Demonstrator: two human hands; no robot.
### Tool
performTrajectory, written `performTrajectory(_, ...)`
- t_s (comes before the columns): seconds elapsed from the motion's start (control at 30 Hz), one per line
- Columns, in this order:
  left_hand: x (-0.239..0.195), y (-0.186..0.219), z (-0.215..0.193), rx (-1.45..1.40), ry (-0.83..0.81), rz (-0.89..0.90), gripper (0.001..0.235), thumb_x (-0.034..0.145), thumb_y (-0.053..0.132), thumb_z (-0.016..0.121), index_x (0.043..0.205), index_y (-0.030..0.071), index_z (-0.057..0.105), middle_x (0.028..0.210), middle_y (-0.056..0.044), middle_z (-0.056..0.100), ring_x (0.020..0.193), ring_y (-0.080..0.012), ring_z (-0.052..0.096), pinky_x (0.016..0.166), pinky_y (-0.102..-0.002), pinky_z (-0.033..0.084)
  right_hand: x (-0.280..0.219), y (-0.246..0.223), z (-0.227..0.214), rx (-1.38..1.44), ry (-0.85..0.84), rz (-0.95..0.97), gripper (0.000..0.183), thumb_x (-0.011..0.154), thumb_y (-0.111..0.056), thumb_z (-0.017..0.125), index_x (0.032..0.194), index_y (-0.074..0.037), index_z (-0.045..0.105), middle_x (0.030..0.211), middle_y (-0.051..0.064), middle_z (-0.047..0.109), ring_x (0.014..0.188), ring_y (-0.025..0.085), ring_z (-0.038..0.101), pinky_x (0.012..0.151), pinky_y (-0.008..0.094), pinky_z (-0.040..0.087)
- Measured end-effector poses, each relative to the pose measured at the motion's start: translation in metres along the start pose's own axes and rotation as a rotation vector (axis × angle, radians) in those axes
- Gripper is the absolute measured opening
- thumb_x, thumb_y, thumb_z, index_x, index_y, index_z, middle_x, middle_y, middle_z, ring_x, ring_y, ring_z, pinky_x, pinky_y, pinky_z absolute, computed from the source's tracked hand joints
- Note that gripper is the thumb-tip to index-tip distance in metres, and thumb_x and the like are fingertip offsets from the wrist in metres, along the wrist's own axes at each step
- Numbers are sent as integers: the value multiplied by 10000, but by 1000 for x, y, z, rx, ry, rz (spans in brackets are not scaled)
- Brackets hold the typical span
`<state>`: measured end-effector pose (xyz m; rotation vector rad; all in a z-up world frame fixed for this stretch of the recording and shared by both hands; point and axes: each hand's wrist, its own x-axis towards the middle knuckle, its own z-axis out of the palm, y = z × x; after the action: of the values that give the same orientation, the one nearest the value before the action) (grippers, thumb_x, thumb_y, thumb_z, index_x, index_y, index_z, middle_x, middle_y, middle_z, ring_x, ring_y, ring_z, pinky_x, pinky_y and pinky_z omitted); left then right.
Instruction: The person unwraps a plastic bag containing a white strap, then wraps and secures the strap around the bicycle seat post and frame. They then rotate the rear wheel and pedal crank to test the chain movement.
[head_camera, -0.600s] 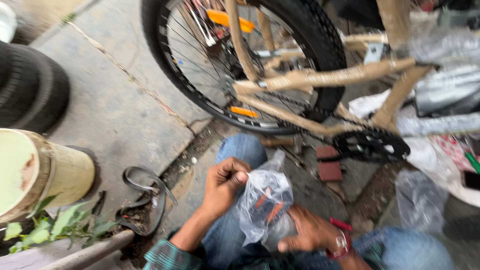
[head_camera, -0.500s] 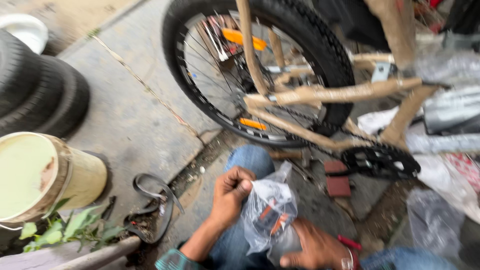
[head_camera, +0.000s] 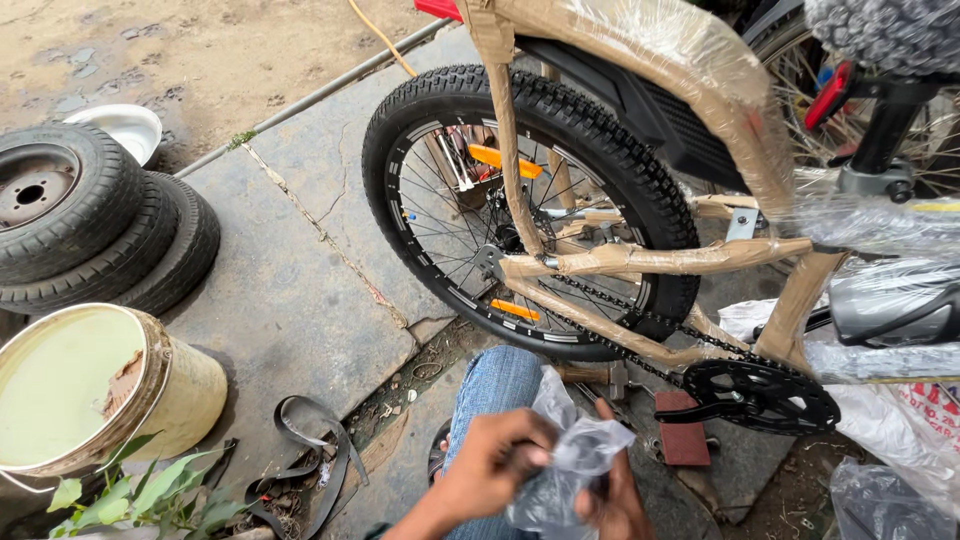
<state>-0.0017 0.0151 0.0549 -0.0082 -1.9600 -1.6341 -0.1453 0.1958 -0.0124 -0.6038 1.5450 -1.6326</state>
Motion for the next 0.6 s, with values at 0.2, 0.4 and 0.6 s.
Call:
performTrajectory(0.2, 24, 33, 6, 414, -158, 24, 246, 735, -44, 671, 944, 44, 575, 907, -104, 661, 847, -352, 690, 672, -422, 552, 1, -21, 5, -161, 91, -180, 1091, 722, -469, 822, 1566, -22, 296, 1415, 218, 573, 1327, 317, 554, 1144, 470, 360)
performTrajectory(0.4, 18, 29, 8, 400, -79, 62, 240, 714, -49, 684, 920, 61, 629, 883, -128, 648, 850, -368, 672, 669, -422, 541, -12, -35, 18, -242, 185, -129, 475, 929, -245, 690, 1343, -40, 578, 1363, 139, 626, 1146, 190, 615, 968, 357, 505)
performTrajectory(0.6, 5, 11, 18, 131, 98, -141, 99, 875, -65, 651, 911, 14, 603, 899, -113, 674, 809, -245, 689, 741, -321, 544, -15, -50, 26, -75, 93, -176, 365, 968, -178, 653, 1298, -65, 543, 1496, 113, 508, 1178, 140, 577, 977, 324, 492)
